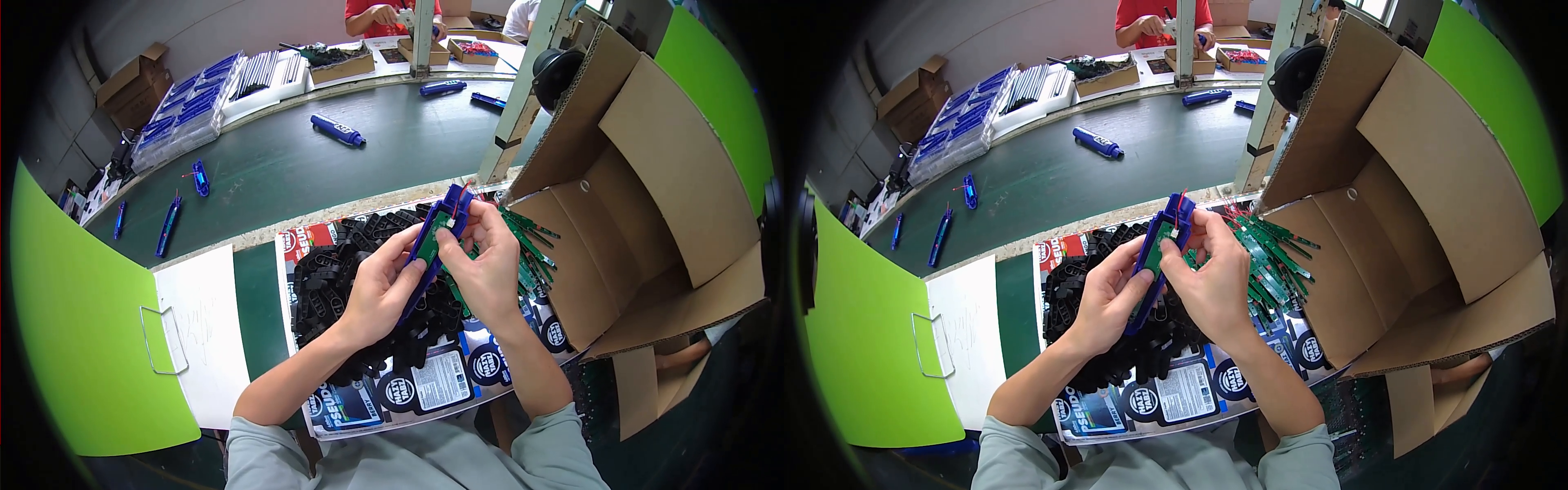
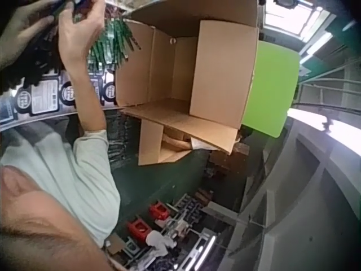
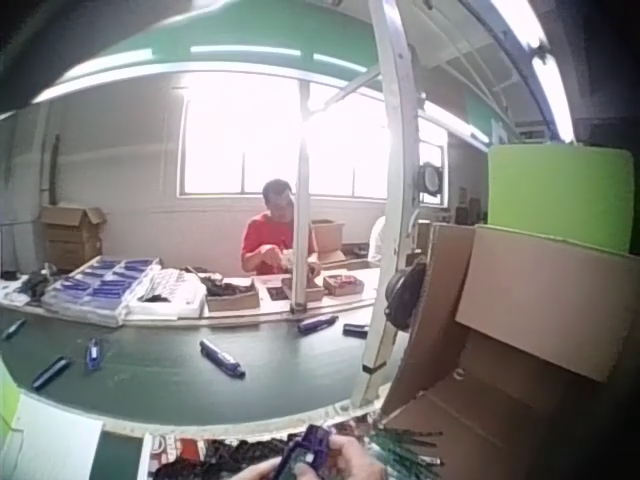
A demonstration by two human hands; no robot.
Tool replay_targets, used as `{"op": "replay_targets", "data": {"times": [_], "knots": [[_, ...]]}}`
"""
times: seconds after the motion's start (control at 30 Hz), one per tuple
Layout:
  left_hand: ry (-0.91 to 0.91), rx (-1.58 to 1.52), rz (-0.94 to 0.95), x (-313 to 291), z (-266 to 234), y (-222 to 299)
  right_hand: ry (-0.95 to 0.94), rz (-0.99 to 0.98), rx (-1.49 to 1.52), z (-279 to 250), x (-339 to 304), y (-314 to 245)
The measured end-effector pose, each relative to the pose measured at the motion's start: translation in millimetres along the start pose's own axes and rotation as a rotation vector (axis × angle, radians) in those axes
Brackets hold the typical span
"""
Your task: The person assembles small electronic circuit boards into blue plastic housings by hand.
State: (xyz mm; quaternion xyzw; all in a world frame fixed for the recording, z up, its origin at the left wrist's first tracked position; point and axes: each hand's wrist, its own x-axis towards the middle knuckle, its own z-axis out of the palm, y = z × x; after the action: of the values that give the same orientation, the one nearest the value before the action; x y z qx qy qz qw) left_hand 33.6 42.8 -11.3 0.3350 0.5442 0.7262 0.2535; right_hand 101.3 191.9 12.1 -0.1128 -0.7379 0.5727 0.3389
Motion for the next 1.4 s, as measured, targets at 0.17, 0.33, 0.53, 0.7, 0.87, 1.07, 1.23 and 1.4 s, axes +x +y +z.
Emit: {"op": "replay_targets", "data": {"times": [0.17, 0.33, 0.53, 0.7, 0.87, 1.07, 1.23, 1.4], "knots": [[0.032, 0.097, -0.001, 3.9, -11.7, 2.8, -0.032, -0.033, -0.026, 0.4, 2.7, 5.5], [0.265, 0.185, -0.016, 40.6, -87.6, 3.2, -0.163, -0.114, -0.288, -15.2, 4.3, 39.6], [0.505, 0.537, -0.067, 88.7, -227.5, -24.0, -0.489, -0.073, -0.536, -7.6, -2.5, 49.7], [0.656, 0.879, -0.136, 99.7, -338.8, -54.8, -0.573, -0.2, -0.597, -9.4, -3.2, 40.0], [0.741, 1.179, -0.183, 103.5, -363.5, -72.1, -0.665, -0.213, -0.662, -10.9, -4.4, 34.0], [0.687, 1.603, -0.474, 104.3, -370.8, -54.8, -0.714, -0.299, -0.678, -15.8, 0.3, 33.4], [0.576, 1.692, 0.069, 153.9, -341.6, -52.4, -0.777, -0.136, -0.496, -20.0, 14.0, 37.5], [0.149, 2.011, 0.285, 227.5, -301.7, -97.4, -0.723, 0.077, -0.221, -26.8, 25.5, 41.4]]}}
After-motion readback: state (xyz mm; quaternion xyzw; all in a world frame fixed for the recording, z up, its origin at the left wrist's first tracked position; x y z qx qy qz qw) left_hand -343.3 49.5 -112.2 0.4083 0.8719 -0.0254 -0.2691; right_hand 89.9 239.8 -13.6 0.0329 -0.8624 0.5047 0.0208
